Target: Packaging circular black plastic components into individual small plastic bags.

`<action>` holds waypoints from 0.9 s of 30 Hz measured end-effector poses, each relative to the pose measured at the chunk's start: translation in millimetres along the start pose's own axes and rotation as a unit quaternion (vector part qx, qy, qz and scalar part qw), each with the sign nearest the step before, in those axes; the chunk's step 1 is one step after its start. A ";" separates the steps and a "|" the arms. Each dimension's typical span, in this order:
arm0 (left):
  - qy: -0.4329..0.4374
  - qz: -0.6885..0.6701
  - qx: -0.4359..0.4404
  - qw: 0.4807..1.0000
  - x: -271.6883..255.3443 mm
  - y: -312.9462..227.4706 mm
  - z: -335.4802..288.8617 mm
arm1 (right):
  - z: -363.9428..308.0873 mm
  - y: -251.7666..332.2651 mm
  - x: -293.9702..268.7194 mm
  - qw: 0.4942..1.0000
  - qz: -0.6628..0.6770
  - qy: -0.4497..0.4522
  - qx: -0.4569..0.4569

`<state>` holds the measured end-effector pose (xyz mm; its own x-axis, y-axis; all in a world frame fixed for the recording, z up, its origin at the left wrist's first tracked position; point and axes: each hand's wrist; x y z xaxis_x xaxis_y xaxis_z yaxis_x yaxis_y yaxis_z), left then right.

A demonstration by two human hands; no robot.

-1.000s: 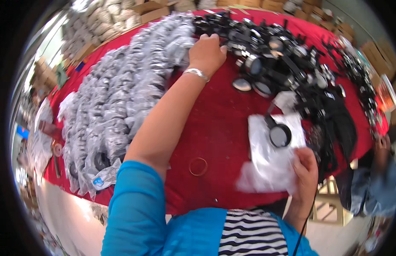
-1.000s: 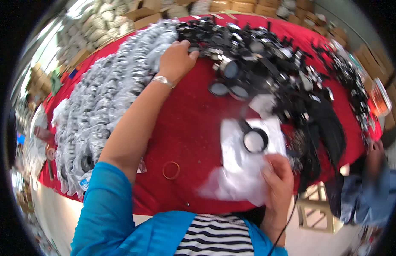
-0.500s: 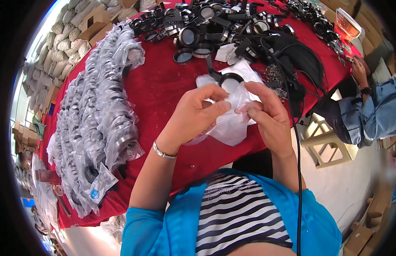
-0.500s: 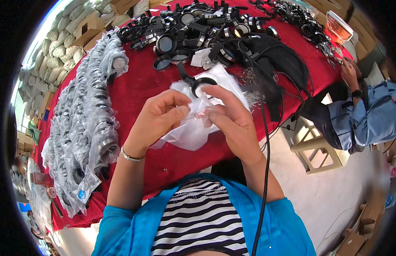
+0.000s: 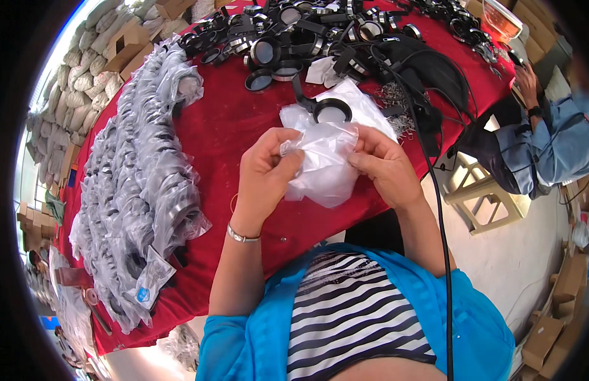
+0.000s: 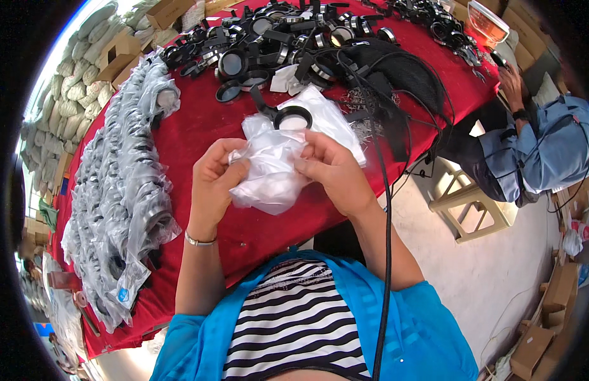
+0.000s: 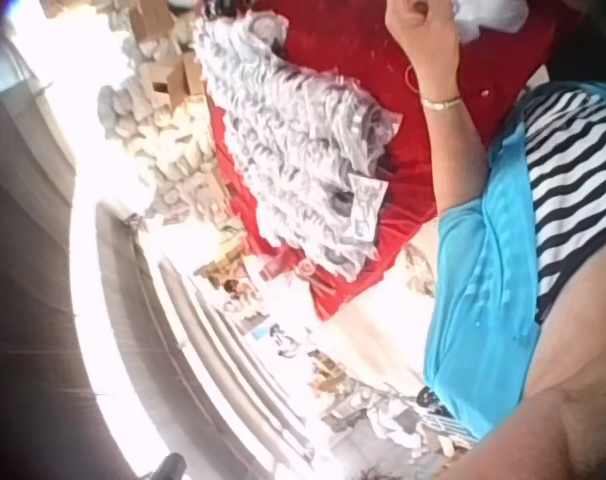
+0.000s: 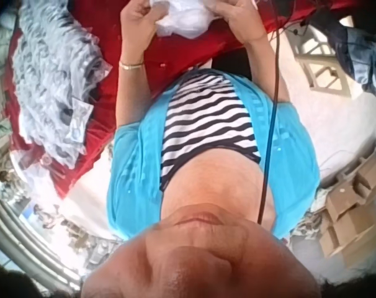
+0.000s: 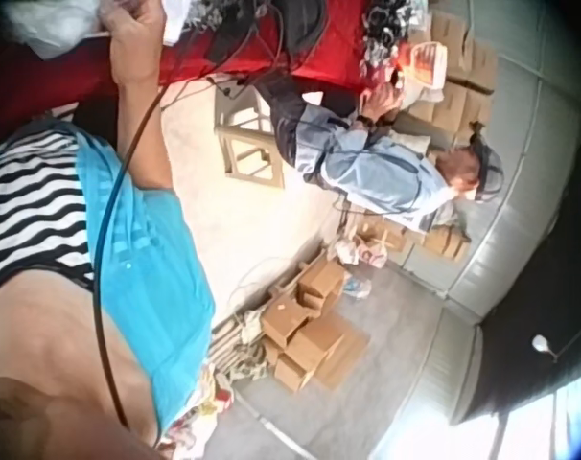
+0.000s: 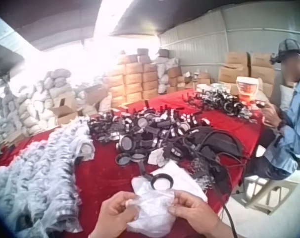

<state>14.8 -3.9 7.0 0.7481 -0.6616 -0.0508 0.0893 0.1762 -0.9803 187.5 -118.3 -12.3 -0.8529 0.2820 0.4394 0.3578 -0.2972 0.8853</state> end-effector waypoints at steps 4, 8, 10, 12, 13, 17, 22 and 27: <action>-0.053 0.112 0.076 0.989 -1.8 2.4 -4.8 | 4.3 -1.9 -6.2 0.992 -0.009 0.043 0.121; -0.143 0.174 0.137 0.965 -4.1 8.7 -2.2 | 7.2 0.3 -2.7 0.993 -0.063 0.024 0.100; -0.138 0.064 0.105 0.983 -3.3 8.4 -4.0 | 9.2 -7.1 2.1 0.996 -0.052 0.018 0.074; -0.114 0.115 0.098 0.982 -5.6 10.3 -7.1 | 10.4 -12.0 10.9 0.998 -0.041 0.012 0.046; -0.087 0.165 0.092 0.978 -6.9 10.4 -8.3 | 10.3 -11.6 17.8 0.999 -0.025 -0.008 0.048; -0.107 0.159 0.129 0.973 -7.2 11.1 -6.5 | 8.4 -7.6 13.5 0.994 -0.041 0.011 0.096; -0.185 0.095 0.133 0.969 -3.7 9.7 -4.1 | 7.1 -7.2 11.5 0.995 -0.076 -0.013 0.059; -0.021 0.164 0.090 0.982 3.2 6.9 -10.1 | 4.3 -11.7 24.2 0.992 -0.107 0.024 0.058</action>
<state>11.2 -12.2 -1.9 0.7826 -0.5169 -0.3470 -0.0498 0.5036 -0.8625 164.3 -104.1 -11.4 -0.9302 0.2829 0.2341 0.2053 -0.1279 0.9703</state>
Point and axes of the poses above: each hand's wrist, its own z-axis towards the middle knuckle, its own x-axis out of the palm, y = z × x, and after that the axes turned 4 degrees about z, right-handed
